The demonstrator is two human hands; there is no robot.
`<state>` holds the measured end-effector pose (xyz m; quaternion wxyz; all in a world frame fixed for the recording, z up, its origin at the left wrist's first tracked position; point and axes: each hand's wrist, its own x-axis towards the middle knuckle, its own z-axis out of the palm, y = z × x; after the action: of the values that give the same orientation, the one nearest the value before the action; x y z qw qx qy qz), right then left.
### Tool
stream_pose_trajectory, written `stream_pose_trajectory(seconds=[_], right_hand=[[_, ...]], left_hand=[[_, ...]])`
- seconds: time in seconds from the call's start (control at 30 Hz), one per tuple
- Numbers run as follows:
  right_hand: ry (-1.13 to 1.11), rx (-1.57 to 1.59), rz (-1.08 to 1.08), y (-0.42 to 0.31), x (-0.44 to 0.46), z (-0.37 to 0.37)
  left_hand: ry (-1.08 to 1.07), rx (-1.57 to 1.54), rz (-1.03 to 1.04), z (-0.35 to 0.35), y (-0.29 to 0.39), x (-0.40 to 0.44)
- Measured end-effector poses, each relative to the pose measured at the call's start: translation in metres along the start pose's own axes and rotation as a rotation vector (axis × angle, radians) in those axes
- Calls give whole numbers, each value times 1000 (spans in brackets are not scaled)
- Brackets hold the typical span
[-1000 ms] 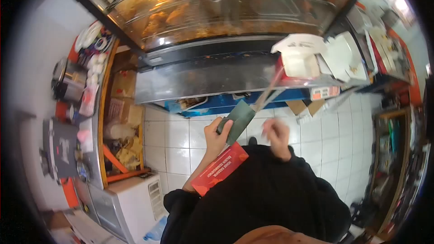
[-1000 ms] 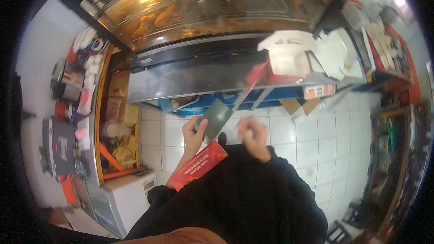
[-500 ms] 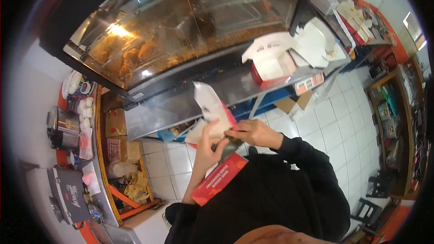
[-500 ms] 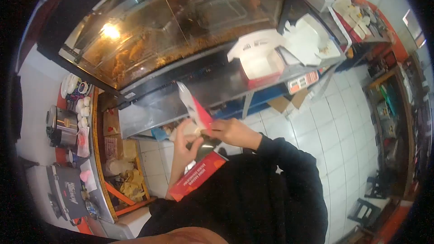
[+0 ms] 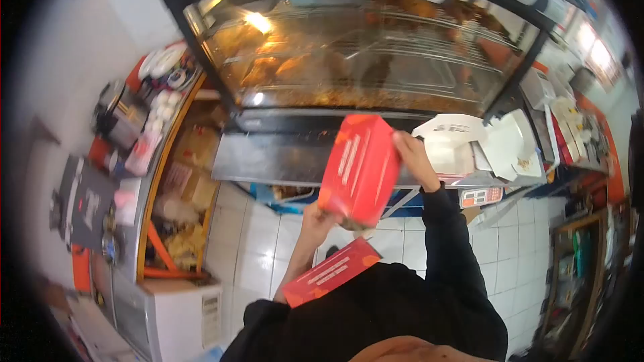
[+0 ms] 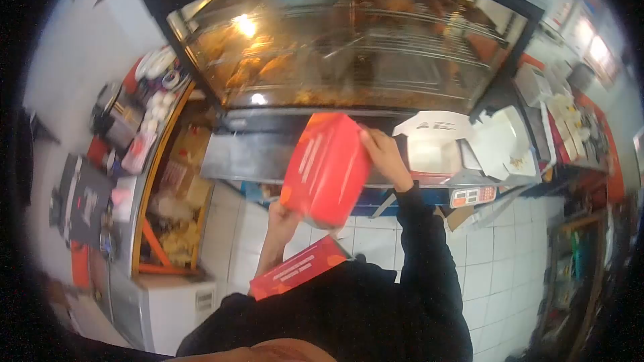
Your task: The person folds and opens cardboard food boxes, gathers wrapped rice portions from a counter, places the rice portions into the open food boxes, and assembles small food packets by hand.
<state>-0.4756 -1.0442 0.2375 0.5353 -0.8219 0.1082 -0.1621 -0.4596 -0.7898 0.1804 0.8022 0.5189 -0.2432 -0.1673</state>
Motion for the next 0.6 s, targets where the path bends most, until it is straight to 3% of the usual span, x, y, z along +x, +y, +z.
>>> stream_pose_trajectory(seconds=[0.03,0.07,0.1,0.13,0.2,0.37,0.47,0.6], right_hand=[[-6,-207,-378,13,6,17],[-237,-119,-468,8,1,30],[-466,-33,-555,-1,-9,43],[-601,42,-595,-13,-21,56],[-749,174,-687,-22,-35,80],[-770,190,-483,-46,-26,94],[-991,214,-618,-37,-3,92],[-1026,83,-749,-34,0,100]], left_hand=[[-25,22,-17,-5,-1,0],[-50,45,-34,-10,-1,1],[116,-210,59,-2,13,8],[275,-462,154,1,22,10],[389,-490,165,-12,27,7],[600,-706,150,-32,13,-7],[580,-746,39,-50,-2,-18],[574,-813,-53,-53,-14,-24]])
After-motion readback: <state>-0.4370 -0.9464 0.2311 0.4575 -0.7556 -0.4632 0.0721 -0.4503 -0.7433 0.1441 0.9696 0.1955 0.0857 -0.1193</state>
